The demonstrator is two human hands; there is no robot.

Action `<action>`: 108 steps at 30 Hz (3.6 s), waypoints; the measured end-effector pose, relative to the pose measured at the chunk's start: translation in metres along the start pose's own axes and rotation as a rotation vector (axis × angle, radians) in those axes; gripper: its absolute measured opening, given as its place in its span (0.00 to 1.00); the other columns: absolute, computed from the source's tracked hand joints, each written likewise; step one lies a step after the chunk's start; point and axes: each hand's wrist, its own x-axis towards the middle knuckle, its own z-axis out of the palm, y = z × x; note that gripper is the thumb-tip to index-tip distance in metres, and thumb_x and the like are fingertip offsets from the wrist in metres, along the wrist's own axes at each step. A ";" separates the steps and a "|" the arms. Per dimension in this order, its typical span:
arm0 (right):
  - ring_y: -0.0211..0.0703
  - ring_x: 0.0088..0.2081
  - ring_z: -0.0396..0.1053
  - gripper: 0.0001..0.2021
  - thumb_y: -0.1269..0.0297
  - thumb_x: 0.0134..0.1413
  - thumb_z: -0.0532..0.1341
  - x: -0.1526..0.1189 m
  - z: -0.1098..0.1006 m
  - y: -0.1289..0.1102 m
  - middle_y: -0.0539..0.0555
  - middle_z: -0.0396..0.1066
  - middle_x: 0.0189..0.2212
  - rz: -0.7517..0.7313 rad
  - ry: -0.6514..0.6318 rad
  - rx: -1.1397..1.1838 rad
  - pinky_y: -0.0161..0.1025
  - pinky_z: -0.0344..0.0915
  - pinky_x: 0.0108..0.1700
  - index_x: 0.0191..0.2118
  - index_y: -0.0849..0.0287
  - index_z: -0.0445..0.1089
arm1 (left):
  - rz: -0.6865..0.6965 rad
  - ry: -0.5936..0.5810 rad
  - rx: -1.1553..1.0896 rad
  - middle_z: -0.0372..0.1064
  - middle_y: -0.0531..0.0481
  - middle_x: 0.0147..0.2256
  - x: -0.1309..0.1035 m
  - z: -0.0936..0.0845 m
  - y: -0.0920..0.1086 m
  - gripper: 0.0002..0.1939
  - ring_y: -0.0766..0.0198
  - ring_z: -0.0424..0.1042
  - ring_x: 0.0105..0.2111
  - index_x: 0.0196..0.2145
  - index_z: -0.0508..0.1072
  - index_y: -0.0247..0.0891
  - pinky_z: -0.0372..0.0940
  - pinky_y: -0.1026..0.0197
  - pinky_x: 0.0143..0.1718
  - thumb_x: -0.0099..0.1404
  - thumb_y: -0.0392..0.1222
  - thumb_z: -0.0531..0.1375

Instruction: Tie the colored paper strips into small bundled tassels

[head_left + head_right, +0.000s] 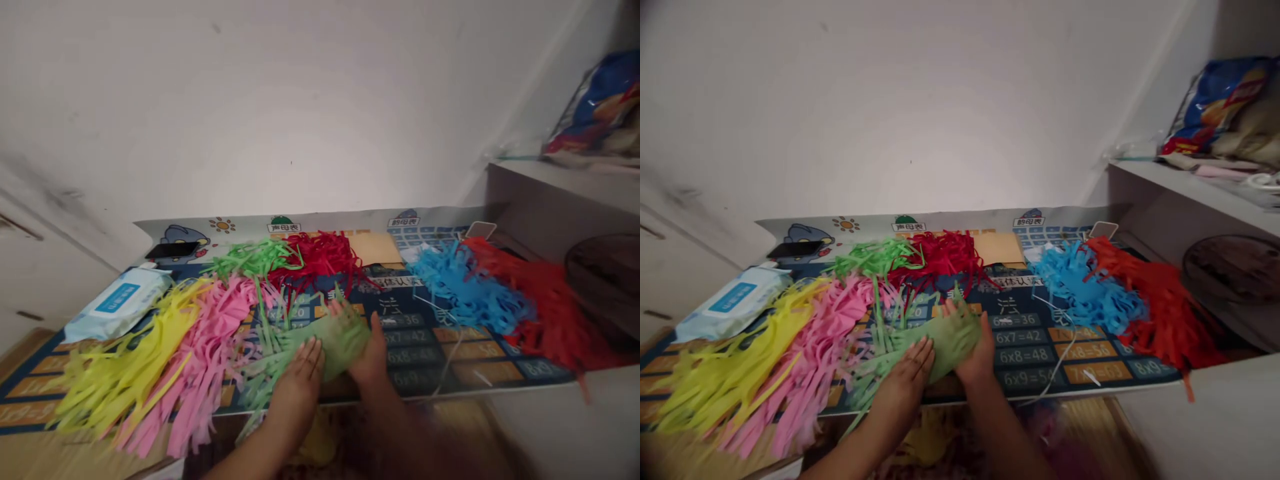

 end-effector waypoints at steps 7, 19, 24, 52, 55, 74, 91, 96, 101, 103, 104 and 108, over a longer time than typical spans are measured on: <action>0.52 0.60 0.60 0.28 0.41 0.60 0.42 -0.056 -0.042 -0.138 0.61 0.64 0.57 -0.737 0.425 -0.974 0.60 0.61 0.55 0.52 0.54 0.66 | -0.030 -0.173 -0.169 0.65 0.38 0.57 0.021 0.000 0.025 0.21 0.54 0.63 0.59 0.55 0.69 0.32 0.60 0.53 0.59 0.65 0.32 0.50; 0.46 0.44 0.72 0.13 0.65 0.64 0.51 -0.044 -0.046 -0.032 0.53 0.77 0.41 -0.358 -0.275 -2.070 0.46 0.59 0.48 0.40 0.53 0.74 | -0.140 0.029 -0.572 0.77 0.49 0.45 -0.006 -0.011 -0.023 0.13 0.61 0.73 0.49 0.46 0.74 0.43 0.57 0.51 0.59 0.66 0.36 0.55; 0.46 0.33 0.72 0.16 0.58 0.65 0.51 -0.026 -0.032 -0.040 0.52 0.77 0.30 -0.242 -0.038 -2.121 0.41 0.59 0.39 0.33 0.55 0.74 | -0.538 0.104 -0.643 0.78 0.51 0.33 0.009 -0.020 -0.031 0.11 0.62 0.76 0.32 0.35 0.75 0.41 0.62 0.53 0.49 0.69 0.41 0.53; 0.46 0.31 0.74 0.12 0.53 0.59 0.59 0.008 -0.025 -0.030 0.53 0.77 0.31 -0.083 0.166 -2.395 0.36 0.56 0.29 0.34 0.53 0.75 | -0.603 -0.053 -0.248 0.72 0.50 0.21 0.042 -0.016 -0.035 0.08 0.60 0.71 0.24 0.26 0.74 0.39 0.57 0.52 0.42 0.62 0.39 0.58; 0.46 0.31 0.74 0.11 0.54 0.58 0.59 0.010 -0.023 -0.028 0.53 0.77 0.31 -0.066 0.175 -2.415 0.36 0.55 0.28 0.35 0.53 0.75 | -0.579 -0.060 -0.241 0.73 0.49 0.25 0.043 -0.018 -0.035 0.06 0.57 0.71 0.29 0.28 0.73 0.39 0.57 0.50 0.42 0.62 0.38 0.58; 0.45 0.54 0.64 0.06 0.68 0.62 0.60 -0.007 -0.041 -0.055 0.47 0.76 0.42 -0.826 -0.678 -2.273 0.54 0.40 0.63 0.35 0.51 0.73 | -0.076 -0.109 -0.074 0.73 0.43 0.35 0.048 -0.037 -0.016 0.15 0.50 0.65 0.45 0.36 0.77 0.36 0.44 0.38 0.62 0.61 0.49 0.58; 0.46 0.47 0.66 0.07 0.70 0.59 0.58 0.008 -0.021 -0.045 0.53 0.75 0.43 -0.873 -0.758 -2.296 0.49 0.48 0.53 0.41 0.56 0.71 | -0.173 0.042 -0.245 0.75 0.46 0.34 0.044 -0.031 -0.026 0.12 0.51 0.68 0.44 0.38 0.76 0.38 0.40 0.33 0.61 0.59 0.48 0.61; 0.44 0.42 0.68 0.04 0.70 0.57 0.60 0.012 -0.022 -0.040 0.49 0.76 0.34 -0.878 -0.700 -2.198 0.48 0.48 0.51 0.36 0.56 0.71 | -0.178 0.055 -0.187 0.74 0.47 0.34 0.043 -0.025 -0.023 0.09 0.52 0.68 0.44 0.37 0.75 0.39 0.41 0.33 0.61 0.62 0.46 0.60; 0.43 0.42 0.67 0.04 0.70 0.59 0.61 0.010 -0.029 -0.047 0.48 0.77 0.36 -0.863 -0.730 -2.225 0.48 0.47 0.50 0.37 0.55 0.72 | -0.149 0.102 -0.106 0.73 0.51 0.31 0.038 -0.015 -0.024 0.04 0.55 0.68 0.42 0.35 0.74 0.40 0.43 0.36 0.60 0.65 0.40 0.59; 0.43 0.42 0.67 0.05 0.70 0.60 0.61 0.009 -0.035 -0.051 0.48 0.77 0.36 -0.833 -0.720 -2.244 0.48 0.47 0.49 0.37 0.53 0.73 | -0.112 0.113 -0.096 0.73 0.53 0.32 0.032 -0.013 -0.030 0.04 0.56 0.68 0.42 0.37 0.74 0.42 0.46 0.39 0.58 0.66 0.37 0.58; 0.43 0.41 0.66 0.05 0.69 0.60 0.62 0.008 -0.039 -0.053 0.47 0.77 0.36 -0.808 -0.702 -2.247 0.48 0.47 0.48 0.37 0.52 0.73 | -0.090 0.114 -0.104 0.74 0.54 0.33 0.028 -0.013 -0.035 0.05 0.57 0.68 0.43 0.39 0.73 0.43 0.47 0.41 0.58 0.67 0.36 0.57; 0.44 0.39 0.66 0.03 0.65 0.58 0.64 0.009 -0.048 -0.059 0.48 0.75 0.34 -0.651 -0.558 -2.198 0.46 0.48 0.43 0.33 0.50 0.75 | -0.083 0.126 -0.272 0.76 0.55 0.38 0.017 -0.018 -0.054 0.07 0.59 0.69 0.43 0.41 0.74 0.48 0.48 0.45 0.54 0.69 0.40 0.57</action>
